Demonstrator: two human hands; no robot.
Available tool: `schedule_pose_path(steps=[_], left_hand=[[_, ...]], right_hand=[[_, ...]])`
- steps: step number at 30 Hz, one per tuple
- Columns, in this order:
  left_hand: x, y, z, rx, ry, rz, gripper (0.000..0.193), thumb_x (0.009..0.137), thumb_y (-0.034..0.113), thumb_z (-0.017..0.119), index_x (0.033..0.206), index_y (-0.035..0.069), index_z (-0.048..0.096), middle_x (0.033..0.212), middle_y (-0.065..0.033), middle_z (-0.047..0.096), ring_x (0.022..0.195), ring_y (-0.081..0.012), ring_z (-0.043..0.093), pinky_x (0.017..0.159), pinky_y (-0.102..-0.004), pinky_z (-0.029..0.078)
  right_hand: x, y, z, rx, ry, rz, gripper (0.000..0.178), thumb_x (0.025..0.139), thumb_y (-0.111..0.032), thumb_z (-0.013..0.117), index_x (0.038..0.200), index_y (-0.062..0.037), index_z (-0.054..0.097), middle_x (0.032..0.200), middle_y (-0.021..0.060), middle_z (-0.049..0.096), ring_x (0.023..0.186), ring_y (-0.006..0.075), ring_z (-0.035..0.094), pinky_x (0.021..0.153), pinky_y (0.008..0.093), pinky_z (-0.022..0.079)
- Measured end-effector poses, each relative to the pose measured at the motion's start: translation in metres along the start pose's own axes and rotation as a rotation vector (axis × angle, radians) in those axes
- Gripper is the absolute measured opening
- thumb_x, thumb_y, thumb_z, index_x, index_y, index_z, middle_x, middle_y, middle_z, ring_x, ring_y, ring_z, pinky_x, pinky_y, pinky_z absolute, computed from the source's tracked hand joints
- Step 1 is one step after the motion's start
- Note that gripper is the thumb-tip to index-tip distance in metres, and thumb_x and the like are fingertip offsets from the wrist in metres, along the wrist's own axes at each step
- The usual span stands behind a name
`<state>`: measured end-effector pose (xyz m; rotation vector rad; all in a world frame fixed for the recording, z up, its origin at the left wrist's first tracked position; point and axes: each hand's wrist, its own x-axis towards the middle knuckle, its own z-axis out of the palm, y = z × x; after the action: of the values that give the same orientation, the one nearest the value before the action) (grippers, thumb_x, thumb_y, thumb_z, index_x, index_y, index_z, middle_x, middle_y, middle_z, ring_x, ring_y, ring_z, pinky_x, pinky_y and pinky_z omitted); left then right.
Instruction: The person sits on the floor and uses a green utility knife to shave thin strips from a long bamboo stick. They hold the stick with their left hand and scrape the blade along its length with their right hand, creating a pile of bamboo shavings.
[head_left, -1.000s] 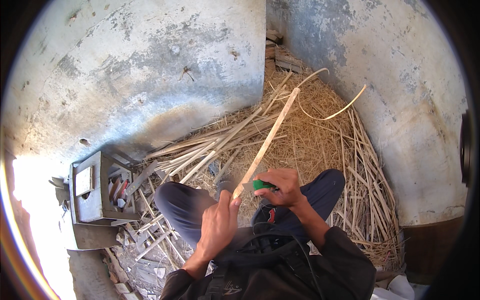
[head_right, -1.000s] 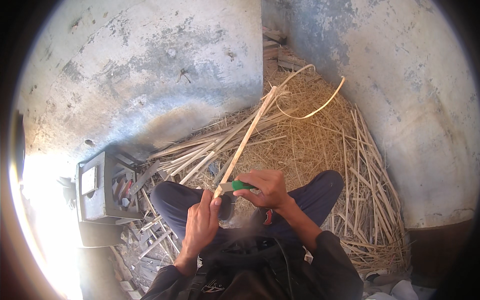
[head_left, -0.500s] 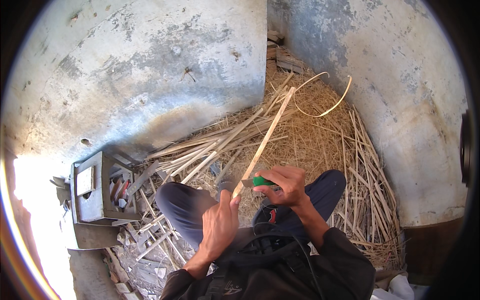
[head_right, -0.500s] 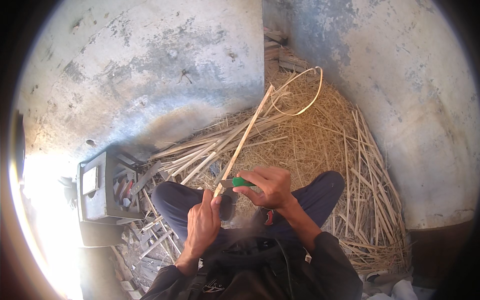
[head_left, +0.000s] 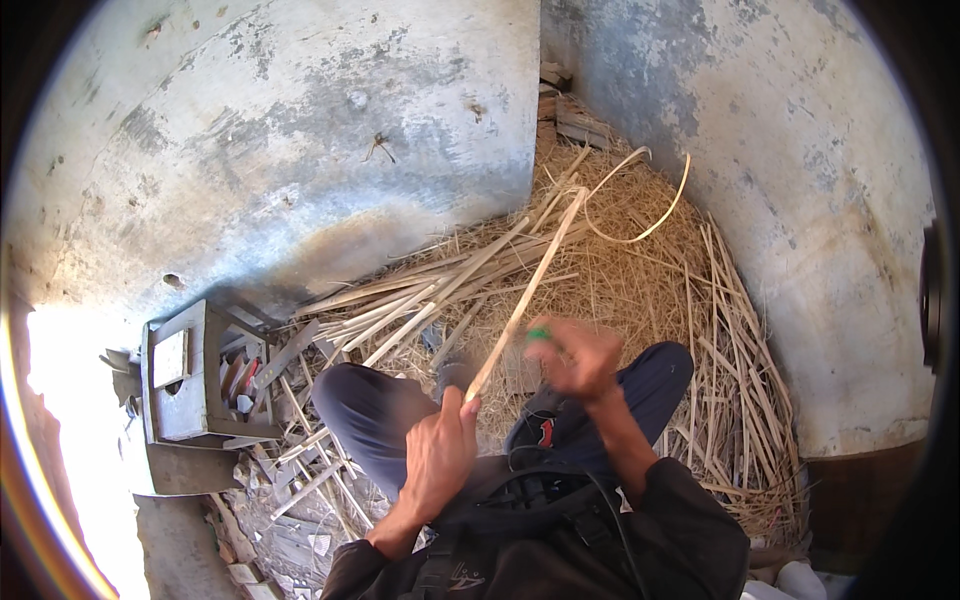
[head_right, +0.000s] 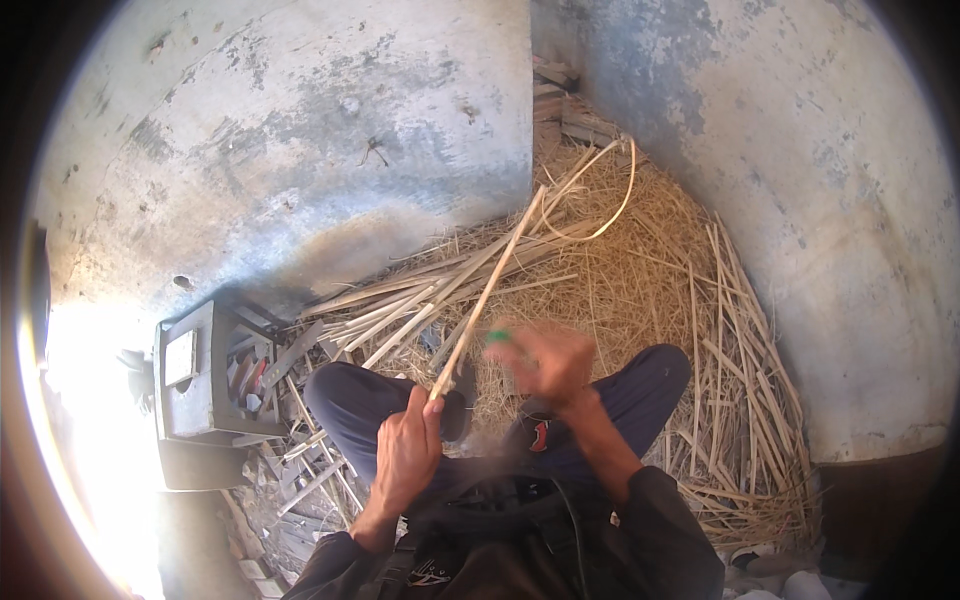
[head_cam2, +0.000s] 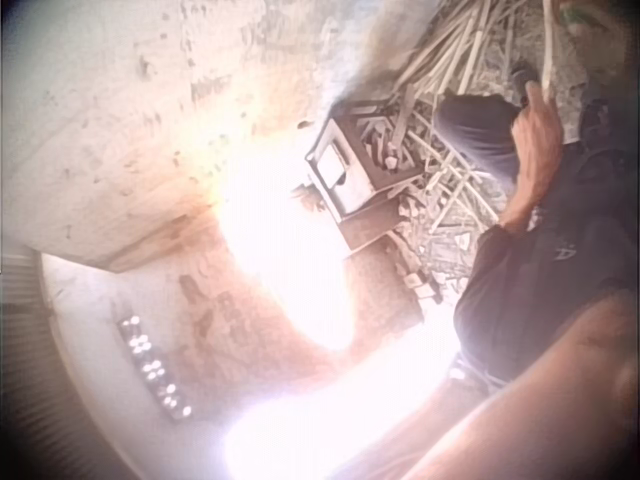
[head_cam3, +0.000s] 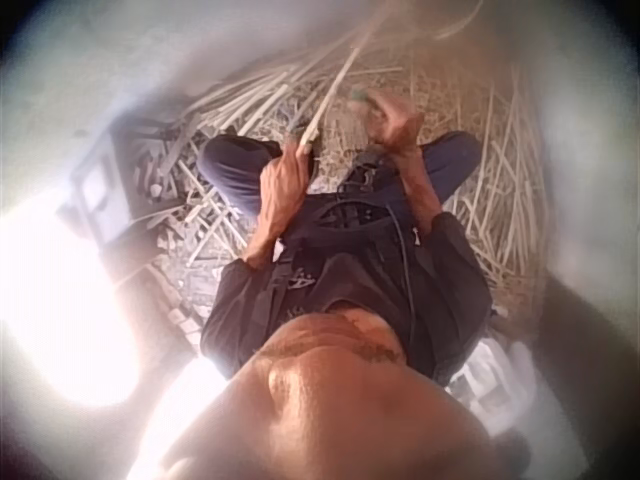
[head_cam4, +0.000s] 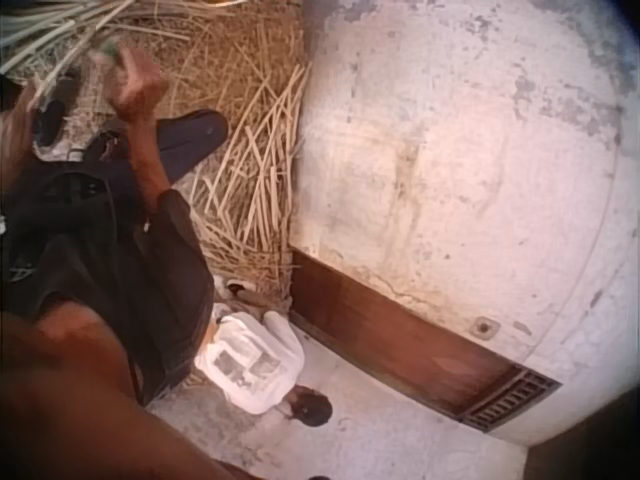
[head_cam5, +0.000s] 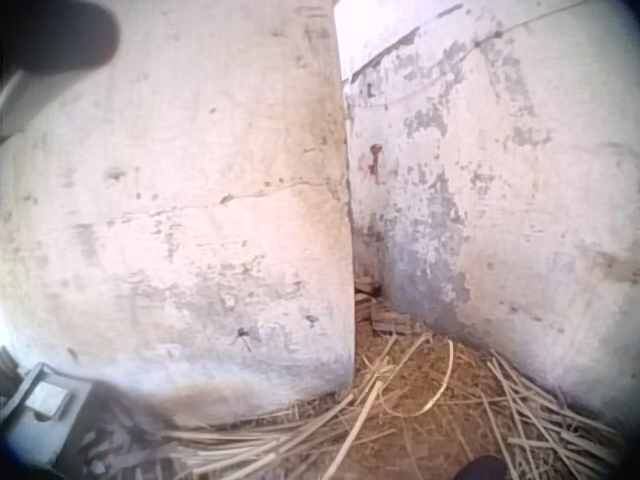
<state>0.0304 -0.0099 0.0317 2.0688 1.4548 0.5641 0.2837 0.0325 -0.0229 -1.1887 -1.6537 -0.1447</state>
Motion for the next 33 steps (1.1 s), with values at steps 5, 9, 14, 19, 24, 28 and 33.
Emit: schedule_pose_path(steps=[5,9,14,19,24,28,33], left_hand=[[-0.012,-0.013,0.0,-0.028,-0.056,0.01,0.025,0.116,0.026,0.053,0.103,0.005,0.051,0.066,-0.0255,0.063,0.065,-0.052,0.064,0.059,-0.0635,0.046],[-0.01,-0.015,0.0,-0.035,-0.097,-0.009,0.027,0.118,0.026,0.049,0.103,0.003,0.052,0.067,-0.0279,0.061,0.069,-0.0543,0.063,0.062,-0.0634,0.046],[-0.035,-0.018,0.005,-0.036,-0.209,0.021,0.023,0.116,0.023,0.052,0.103,0.004,0.051,0.066,-0.0277,0.063,0.066,-0.0545,0.063,0.06,-0.0644,0.048],[-0.029,-0.043,0.005,-0.164,-0.206,0.023,0.03,0.119,0.027,0.045,0.107,0.002,0.055,0.073,-0.0229,0.061,0.07,-0.0456,0.063,0.068,-0.058,0.049],[-0.009,-0.051,-0.01,-0.696,-0.403,-0.215,0.057,0.121,0.056,0.03,0.094,0.009,0.047,0.074,0.0041,0.04,0.064,-0.0075,0.035,0.057,-0.0292,0.03],[0.003,-0.056,-0.016,-0.928,-0.561,-0.289,0.062,0.118,0.066,0.03,0.09,0.012,0.044,0.07,0.0052,0.038,0.057,-0.0051,0.031,0.05,-0.0261,0.025],[0.014,-0.046,-0.016,-0.961,-0.568,-0.25,0.063,0.116,0.069,0.029,0.09,0.013,0.043,0.067,0.0062,0.036,0.051,-0.0039,0.027,0.045,-0.0251,0.022]], right_hand=[[0.032,0.041,-0.021,-0.064,0.145,0.299,0.036,0.102,-0.04,0.08,0.115,-0.0069,0.086,0.074,0.0055,0.076,0.055,0.0108,0.062,0.05,0.0304,0.045],[0.038,0.045,-0.027,-0.088,0.092,0.282,0.038,0.105,-0.046,0.076,0.112,-0.0092,0.086,0.068,-0.0006,0.07,0.053,0.0089,0.054,0.05,0.0296,0.038],[0.035,0.116,-0.035,-0.005,0.289,0.663,0.047,0.11,-0.051,0.066,0.112,-0.0063,0.081,0.059,-0.0051,0.049,0.051,0.0069,0.034,0.05,0.0293,0.024],[0.022,0.123,-0.052,0.008,-0.044,0.904,0.065,0.109,-0.066,0.057,0.113,-0.0068,0.083,0.063,-0.0029,0.046,0.053,0.0093,0.04,0.053,0.0356,0.03],[0.001,0.117,-0.052,-0.29,-0.344,0.901,0.054,0.109,-0.055,0.065,0.13,-0.0062,0.075,0.068,0.0039,0.057,0.059,0.017,0.055,0.061,0.0383,0.043],[-0.015,0.114,-0.045,-0.524,-0.228,0.663,0.046,0.109,-0.044,0.069,0.133,-0.0054,0.073,0.081,0.0077,0.067,0.07,0.018,0.064,0.07,0.0409,0.051],[0.009,0.073,-0.037,-0.146,0.181,0.625,0.037,0.114,-0.036,0.063,0.131,-0.0049,0.073,0.083,0.0036,0.066,0.067,0.0111,0.055,0.064,0.0355,0.046]])
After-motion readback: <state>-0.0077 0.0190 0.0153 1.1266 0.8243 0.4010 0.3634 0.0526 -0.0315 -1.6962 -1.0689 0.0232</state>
